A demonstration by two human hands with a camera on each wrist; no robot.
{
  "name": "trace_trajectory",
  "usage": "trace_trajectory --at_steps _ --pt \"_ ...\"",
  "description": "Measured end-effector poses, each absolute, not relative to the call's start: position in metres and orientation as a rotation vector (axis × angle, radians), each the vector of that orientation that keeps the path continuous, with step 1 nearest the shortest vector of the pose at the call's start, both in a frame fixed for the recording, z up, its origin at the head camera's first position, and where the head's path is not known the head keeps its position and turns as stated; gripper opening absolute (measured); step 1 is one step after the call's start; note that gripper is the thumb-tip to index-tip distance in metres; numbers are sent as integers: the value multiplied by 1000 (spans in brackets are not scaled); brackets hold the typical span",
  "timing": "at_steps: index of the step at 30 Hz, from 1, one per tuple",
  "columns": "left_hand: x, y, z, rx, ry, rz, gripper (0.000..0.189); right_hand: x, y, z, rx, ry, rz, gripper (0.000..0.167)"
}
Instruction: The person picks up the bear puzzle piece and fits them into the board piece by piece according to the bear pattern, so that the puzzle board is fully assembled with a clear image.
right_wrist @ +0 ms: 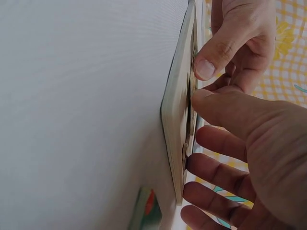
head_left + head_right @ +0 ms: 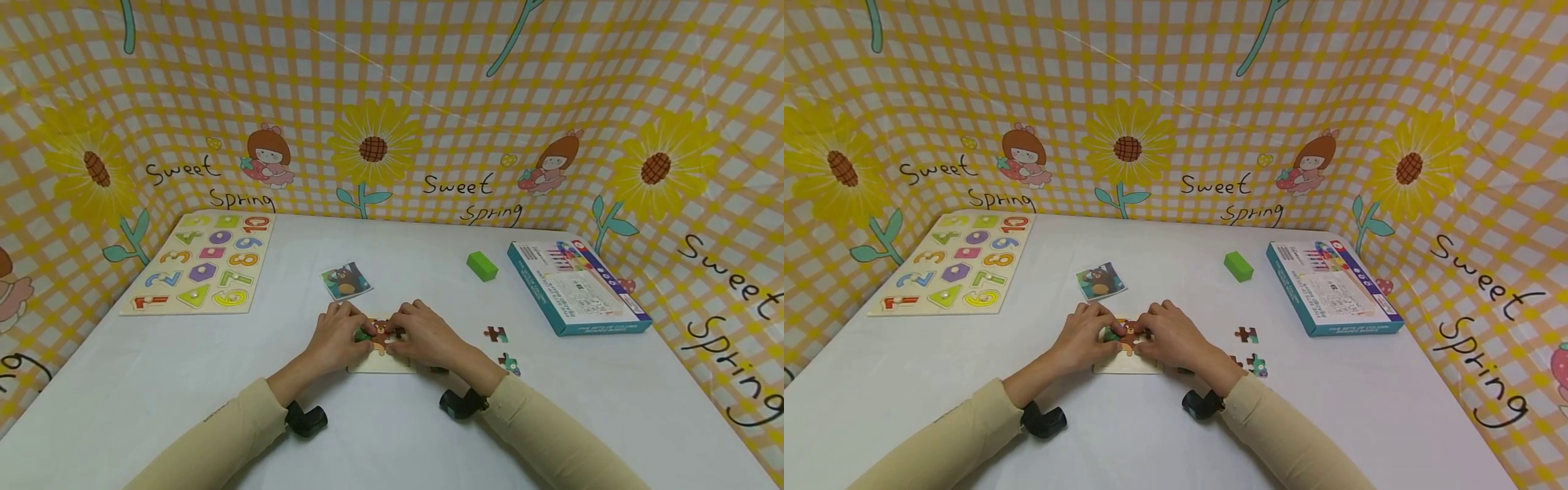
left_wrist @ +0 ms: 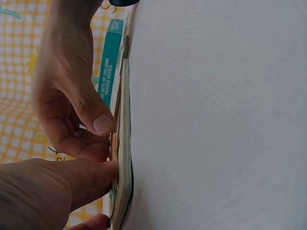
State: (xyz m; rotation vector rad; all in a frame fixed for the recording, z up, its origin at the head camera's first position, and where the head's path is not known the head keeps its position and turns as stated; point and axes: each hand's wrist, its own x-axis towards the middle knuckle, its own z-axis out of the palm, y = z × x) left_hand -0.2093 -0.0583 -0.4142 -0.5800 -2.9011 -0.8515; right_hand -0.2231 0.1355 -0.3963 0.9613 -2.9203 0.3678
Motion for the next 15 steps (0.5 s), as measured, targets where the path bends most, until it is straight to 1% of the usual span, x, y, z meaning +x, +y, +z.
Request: trace_trajectory --at_steps 8,15 --pt "-209 -58 -415 -582 -2905 -835 8 -222 136 -397 968 -2911 402 15" --pt "-208 -58 -414 -583 -2901 -831 8 -223 137 -398 989 -2894 405 12"
